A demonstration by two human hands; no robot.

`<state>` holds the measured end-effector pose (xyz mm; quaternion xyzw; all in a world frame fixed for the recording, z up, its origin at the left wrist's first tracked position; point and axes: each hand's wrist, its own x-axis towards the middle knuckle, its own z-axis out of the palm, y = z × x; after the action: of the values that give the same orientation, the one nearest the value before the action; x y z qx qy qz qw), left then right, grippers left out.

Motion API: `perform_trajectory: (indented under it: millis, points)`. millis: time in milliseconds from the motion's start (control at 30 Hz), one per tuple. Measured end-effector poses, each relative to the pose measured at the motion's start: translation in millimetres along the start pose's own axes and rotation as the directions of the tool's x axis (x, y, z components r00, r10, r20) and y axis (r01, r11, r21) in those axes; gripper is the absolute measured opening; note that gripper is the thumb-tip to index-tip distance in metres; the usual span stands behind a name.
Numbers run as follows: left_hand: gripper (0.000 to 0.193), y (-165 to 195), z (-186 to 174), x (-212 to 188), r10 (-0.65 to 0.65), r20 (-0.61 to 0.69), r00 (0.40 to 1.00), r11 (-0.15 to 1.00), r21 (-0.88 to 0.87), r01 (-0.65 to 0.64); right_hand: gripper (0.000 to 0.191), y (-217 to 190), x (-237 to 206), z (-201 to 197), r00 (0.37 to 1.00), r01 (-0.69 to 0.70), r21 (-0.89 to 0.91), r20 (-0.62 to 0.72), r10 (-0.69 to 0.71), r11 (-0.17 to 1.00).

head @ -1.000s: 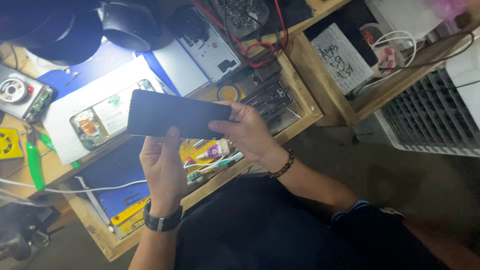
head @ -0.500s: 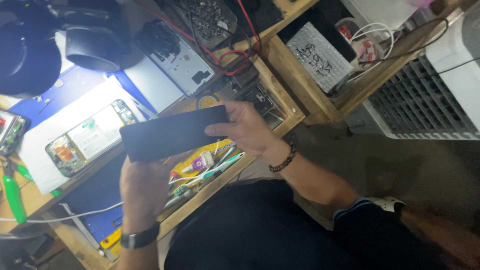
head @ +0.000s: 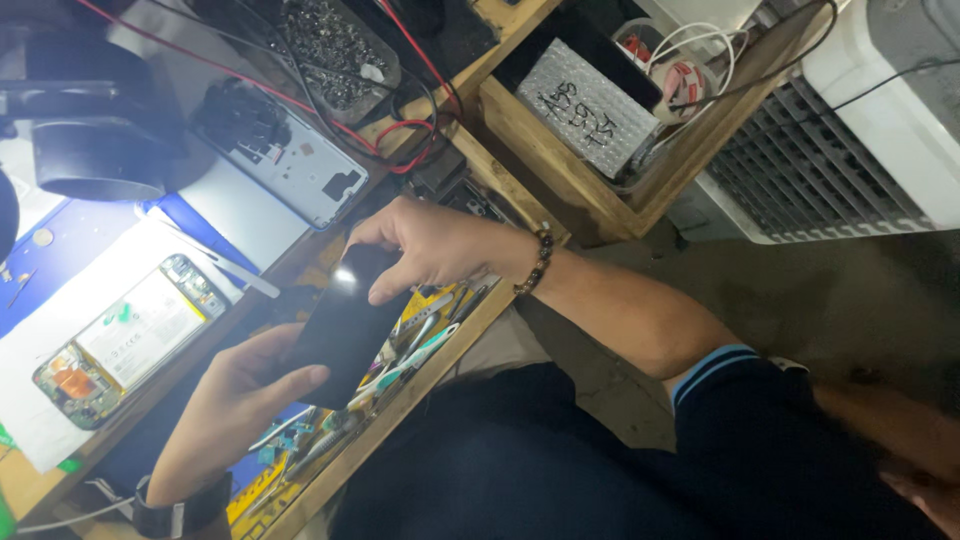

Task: The person works on a disassembled smartphone on a cluttered workbench, manipulating the screen and internal components. They then reach into a drawer to retrieve a small plastic bag containing parts and later open a compartmentalized plastic box to organize small items.

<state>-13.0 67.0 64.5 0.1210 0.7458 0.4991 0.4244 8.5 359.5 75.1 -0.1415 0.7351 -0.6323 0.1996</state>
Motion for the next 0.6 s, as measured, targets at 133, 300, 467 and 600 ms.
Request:
perform_trajectory:
  millis: [133,300,467,600]
  points:
    - [0.041,3,12,5,-0.025,-0.003,1.000,1.000,0.005,0.025,0.045,-2,0,5,0.999,-0.004,-0.103,-0.054,-0.002,0.995]
    - [0.035,-14,19,-1,0.017,-0.064,0.998,0.999,-0.026,-0.018,0.051,10,-19,3,0.979,0.113,-0.164,-0.148,-0.138,0.980]
    - [0.034,-47,17,-14,0.018,-0.159,0.987,0.994,-0.108,-0.036,0.038,33,-98,-89,0.875,0.004,-0.190,-0.475,-0.095,0.982]
    - [0.040,-78,17,-26,-0.030,-0.225,0.974,0.964,-0.265,-0.032,0.045,67,-140,-157,0.590,-0.449,-0.669,-0.720,-0.365,0.593]
